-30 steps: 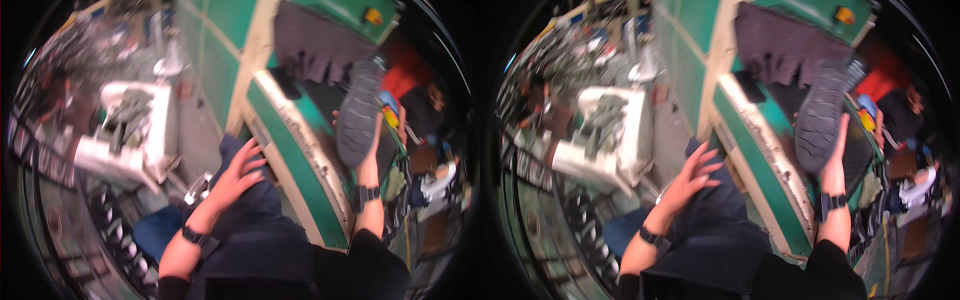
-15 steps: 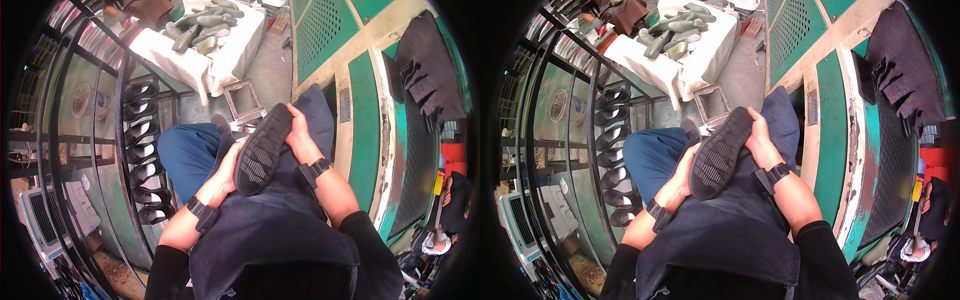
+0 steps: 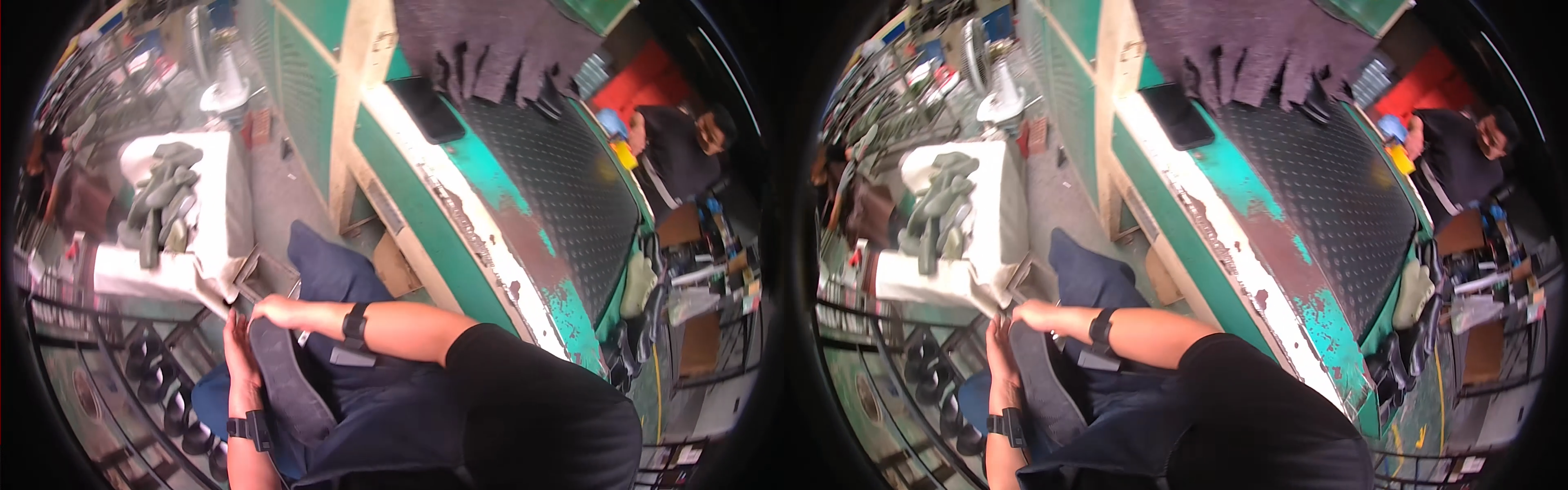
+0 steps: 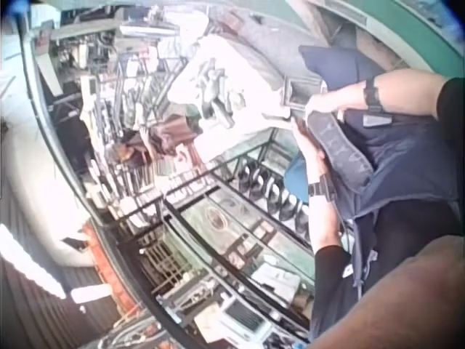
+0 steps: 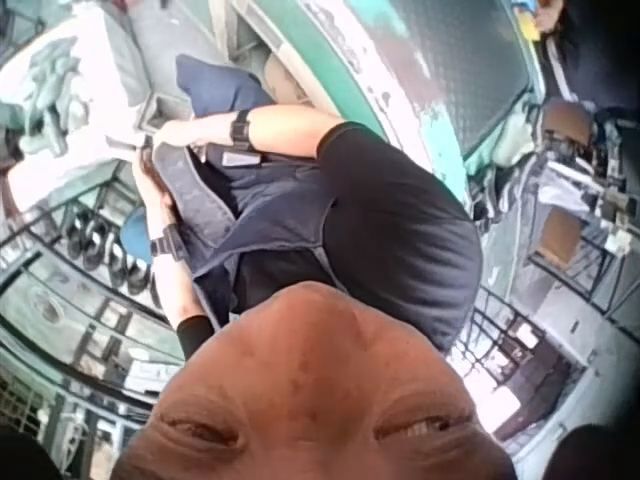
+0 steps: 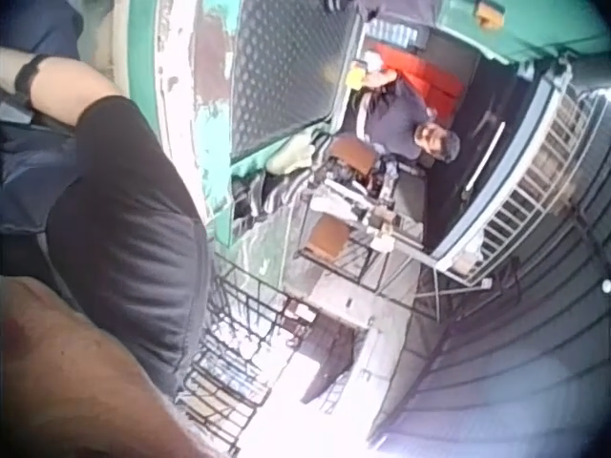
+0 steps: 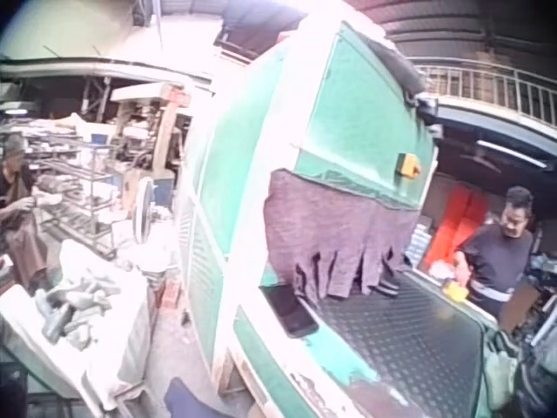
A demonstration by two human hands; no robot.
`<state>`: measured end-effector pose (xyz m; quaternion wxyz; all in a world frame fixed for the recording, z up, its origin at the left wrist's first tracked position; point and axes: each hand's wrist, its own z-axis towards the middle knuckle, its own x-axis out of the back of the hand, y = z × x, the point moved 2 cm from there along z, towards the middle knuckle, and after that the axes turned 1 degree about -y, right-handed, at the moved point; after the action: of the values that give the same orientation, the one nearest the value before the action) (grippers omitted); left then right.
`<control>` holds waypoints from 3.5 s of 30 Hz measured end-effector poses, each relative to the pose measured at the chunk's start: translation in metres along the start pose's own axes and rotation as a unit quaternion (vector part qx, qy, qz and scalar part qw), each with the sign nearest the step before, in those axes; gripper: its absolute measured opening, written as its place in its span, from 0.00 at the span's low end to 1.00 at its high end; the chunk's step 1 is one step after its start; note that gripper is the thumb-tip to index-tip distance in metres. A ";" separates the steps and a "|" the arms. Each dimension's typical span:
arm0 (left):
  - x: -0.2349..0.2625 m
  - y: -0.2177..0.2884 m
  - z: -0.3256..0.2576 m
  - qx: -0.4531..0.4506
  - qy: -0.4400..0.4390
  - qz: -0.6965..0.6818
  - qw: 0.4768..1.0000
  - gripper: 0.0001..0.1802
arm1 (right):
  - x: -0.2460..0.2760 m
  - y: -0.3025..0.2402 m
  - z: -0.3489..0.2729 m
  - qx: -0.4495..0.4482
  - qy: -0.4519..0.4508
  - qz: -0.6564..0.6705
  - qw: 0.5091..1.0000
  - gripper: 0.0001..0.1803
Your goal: Picking up shoe outsoles and lasts and placing them onto a rack or conveyor belt.
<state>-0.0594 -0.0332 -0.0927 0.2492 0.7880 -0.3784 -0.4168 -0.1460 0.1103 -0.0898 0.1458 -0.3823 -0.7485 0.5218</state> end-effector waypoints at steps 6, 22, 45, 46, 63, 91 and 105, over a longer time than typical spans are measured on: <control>0.014 -0.043 0.026 0.105 -0.115 -0.090 0.984 0.30 | -0.009 0.016 -0.004 0.126 -0.022 0.096 0.987 0.16; 0.018 -0.019 -0.018 -0.254 -0.094 0.209 0.940 0.23 | -0.045 -0.038 -0.066 0.390 0.062 -0.090 0.914 0.14; -0.069 -0.037 -0.187 0.170 0.030 -0.329 0.928 0.44 | -0.035 -0.036 -0.006 -0.059 0.009 0.272 0.960 0.21; -0.068 -0.038 -0.189 0.186 0.031 -0.340 0.921 0.43 | -0.036 -0.037 -0.008 -0.059 0.015 0.260 0.964 0.20; -0.093 -0.008 -0.240 0.088 0.037 -0.304 0.948 0.45 | -0.059 -0.062 -0.026 -0.073 -0.095 0.349 0.930 0.18; 0.029 -0.006 -0.293 -0.305 0.094 -0.231 0.919 0.54 | -0.036 -0.095 -0.001 -0.157 -0.270 0.304 0.900 0.33; 0.033 0.010 -0.309 -0.377 0.181 0.007 0.908 0.67 | -0.125 -0.114 -0.020 -0.029 -0.364 0.082 0.927 0.37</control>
<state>0.2105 -0.0415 0.0621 0.5950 0.6948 -0.1468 -0.3765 -0.0979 0.0143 0.0426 -0.1912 -0.2300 -0.7313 0.6129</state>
